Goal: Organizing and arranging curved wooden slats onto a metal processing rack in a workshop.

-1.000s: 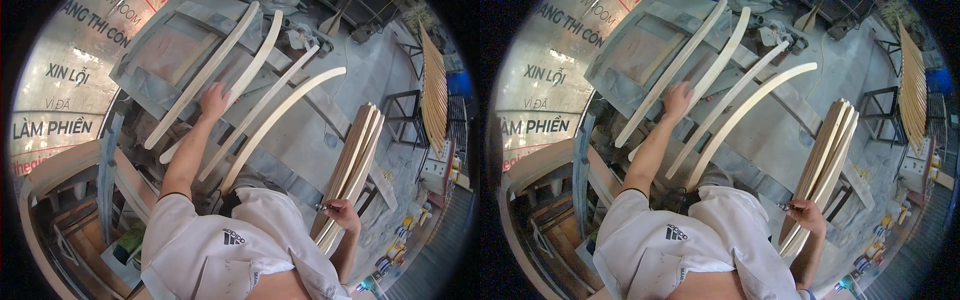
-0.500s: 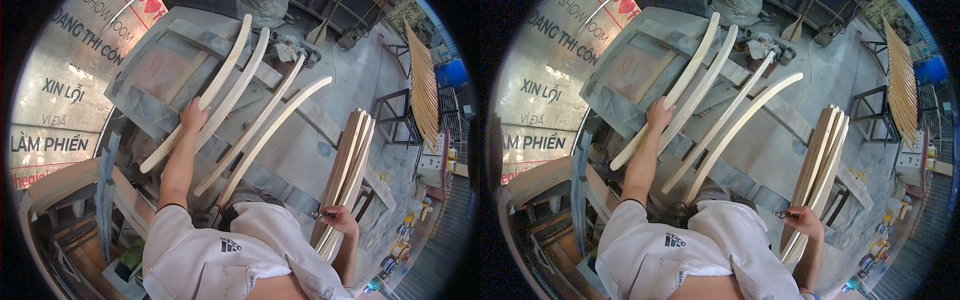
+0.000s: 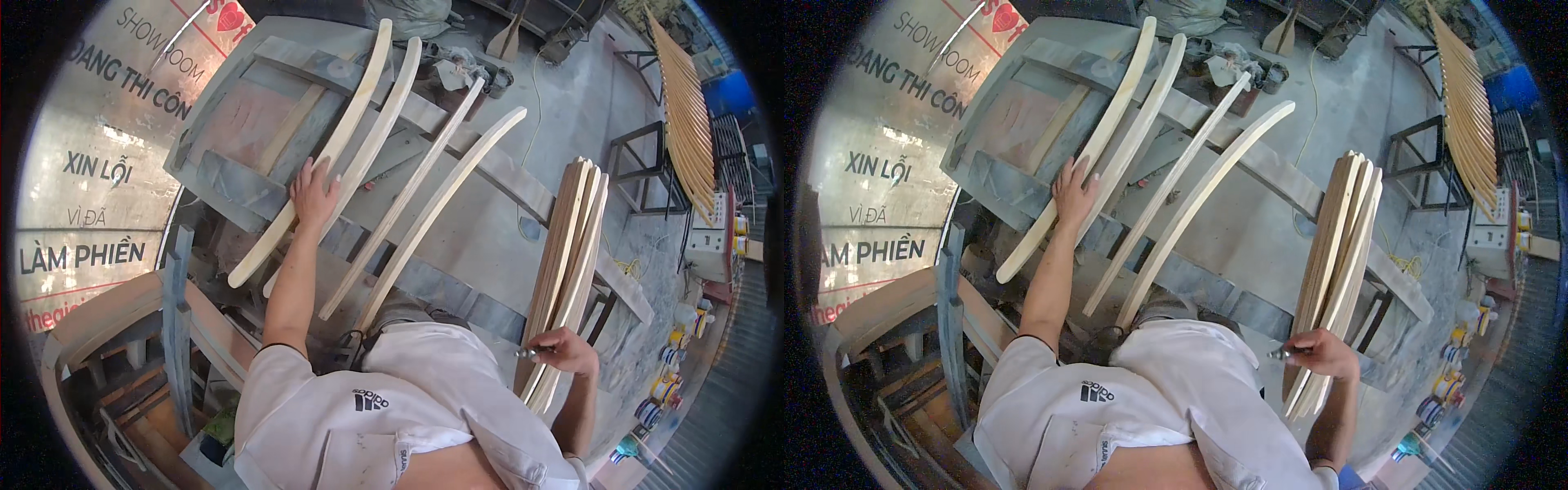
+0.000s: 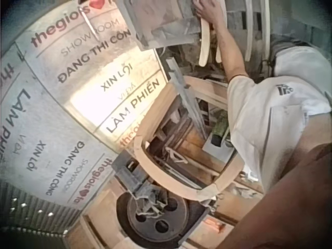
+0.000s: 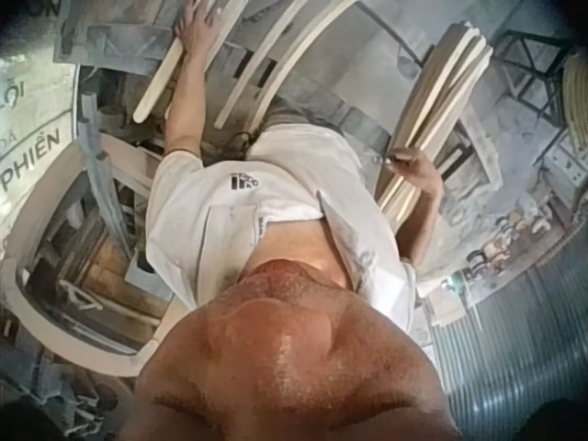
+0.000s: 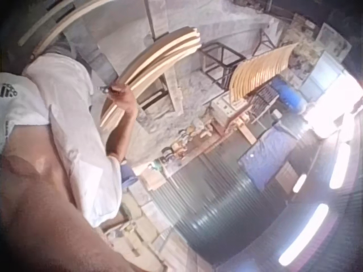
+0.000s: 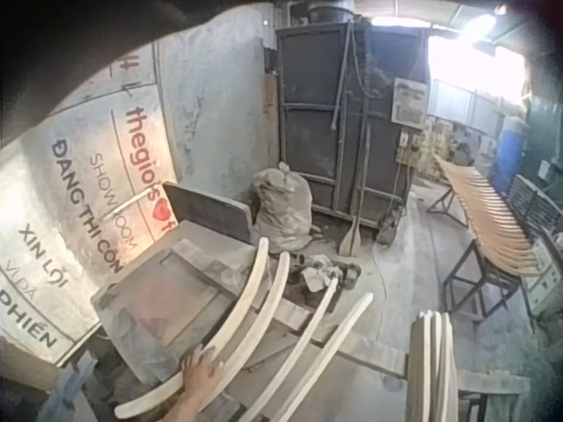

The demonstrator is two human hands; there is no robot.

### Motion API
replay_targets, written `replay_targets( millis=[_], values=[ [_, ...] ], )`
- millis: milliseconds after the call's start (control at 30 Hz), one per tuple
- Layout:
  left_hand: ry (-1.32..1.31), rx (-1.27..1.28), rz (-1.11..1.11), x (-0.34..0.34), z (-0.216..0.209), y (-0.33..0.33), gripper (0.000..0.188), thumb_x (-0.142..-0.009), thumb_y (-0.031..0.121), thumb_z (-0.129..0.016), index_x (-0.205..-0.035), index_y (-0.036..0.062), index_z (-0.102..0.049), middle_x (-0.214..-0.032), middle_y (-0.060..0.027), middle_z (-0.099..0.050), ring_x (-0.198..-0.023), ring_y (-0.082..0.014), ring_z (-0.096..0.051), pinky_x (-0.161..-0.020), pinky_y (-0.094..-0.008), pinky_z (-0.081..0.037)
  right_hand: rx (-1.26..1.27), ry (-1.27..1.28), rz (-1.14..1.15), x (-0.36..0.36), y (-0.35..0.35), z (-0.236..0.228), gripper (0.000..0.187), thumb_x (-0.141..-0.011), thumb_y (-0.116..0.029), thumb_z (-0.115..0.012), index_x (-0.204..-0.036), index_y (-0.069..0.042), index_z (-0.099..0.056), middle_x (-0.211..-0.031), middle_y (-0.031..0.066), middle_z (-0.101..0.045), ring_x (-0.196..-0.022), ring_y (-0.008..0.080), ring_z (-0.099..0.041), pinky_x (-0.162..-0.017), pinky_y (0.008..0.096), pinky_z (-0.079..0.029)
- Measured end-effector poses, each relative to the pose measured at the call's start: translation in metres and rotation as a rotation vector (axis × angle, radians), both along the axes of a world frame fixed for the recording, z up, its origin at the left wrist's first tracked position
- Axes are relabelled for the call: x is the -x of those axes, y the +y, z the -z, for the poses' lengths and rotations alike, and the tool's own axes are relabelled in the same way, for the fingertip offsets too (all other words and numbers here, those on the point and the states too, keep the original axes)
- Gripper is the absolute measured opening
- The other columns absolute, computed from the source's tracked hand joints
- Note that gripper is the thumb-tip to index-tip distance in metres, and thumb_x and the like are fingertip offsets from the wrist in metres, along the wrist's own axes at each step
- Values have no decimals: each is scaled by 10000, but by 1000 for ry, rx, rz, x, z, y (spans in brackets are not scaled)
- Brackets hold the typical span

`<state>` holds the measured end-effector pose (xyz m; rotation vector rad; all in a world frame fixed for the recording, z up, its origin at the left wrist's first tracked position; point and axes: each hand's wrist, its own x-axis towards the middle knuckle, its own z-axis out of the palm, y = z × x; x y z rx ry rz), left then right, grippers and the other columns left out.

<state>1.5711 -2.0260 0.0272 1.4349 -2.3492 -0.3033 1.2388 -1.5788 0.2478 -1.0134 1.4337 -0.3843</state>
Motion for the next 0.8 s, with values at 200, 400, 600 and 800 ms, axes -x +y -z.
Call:
replay_targets(
  millis=[200, 400, 600, 800],
  values=[
    [-286, -66, 62, 22, -6, 25, 430, -947, 425, -527, -1239, 121, -611, -1605, -127, -181, -1483, -402, -86, -1125, -694, -54, 173, -757, -102, 20, 33, -18, 260, -878, -142, -730, -958, 103, -693, -968, 212, -719, -901, 314, -702, -780, 369, -530],
    [-343, -176, 45, 38, -26, 38, 520, -928, 482, -555, -1174, 27, -612, -1612, -156, -119, -1478, -445, -28, -1085, -753, -20, -53, -179, 16, 17, 42, -24, 233, -839, -135, -780, -998, 22, -716, -843, 133, -715, -748, 178, -649, -673, 334, -495],
    [-302, -73, 61, 30, -12, 37, 620, -901, 523, -579, -1338, 86, -526, -1610, -122, -137, -1485, -412, -30, -1070, -775, -24, 1, -134, 177, 6, 46, -7, 200, -833, -141, -786, -905, 25, -700, -747, 93, -664, -708, 118, -556, -630, 307, -459],
    [-319, -24, 32, 32, -10, 25, 644, -877, 485, -597, -1411, 149, -466, -1583, -122, -234, -1472, -403, -132, -1054, -783, -84, -42, 33, 154, -6, 42, -1, 209, -825, -175, -782, -842, 8, -684, -667, 88, -596, -633, 140, -518, -582, 332, -432]
  ],
)
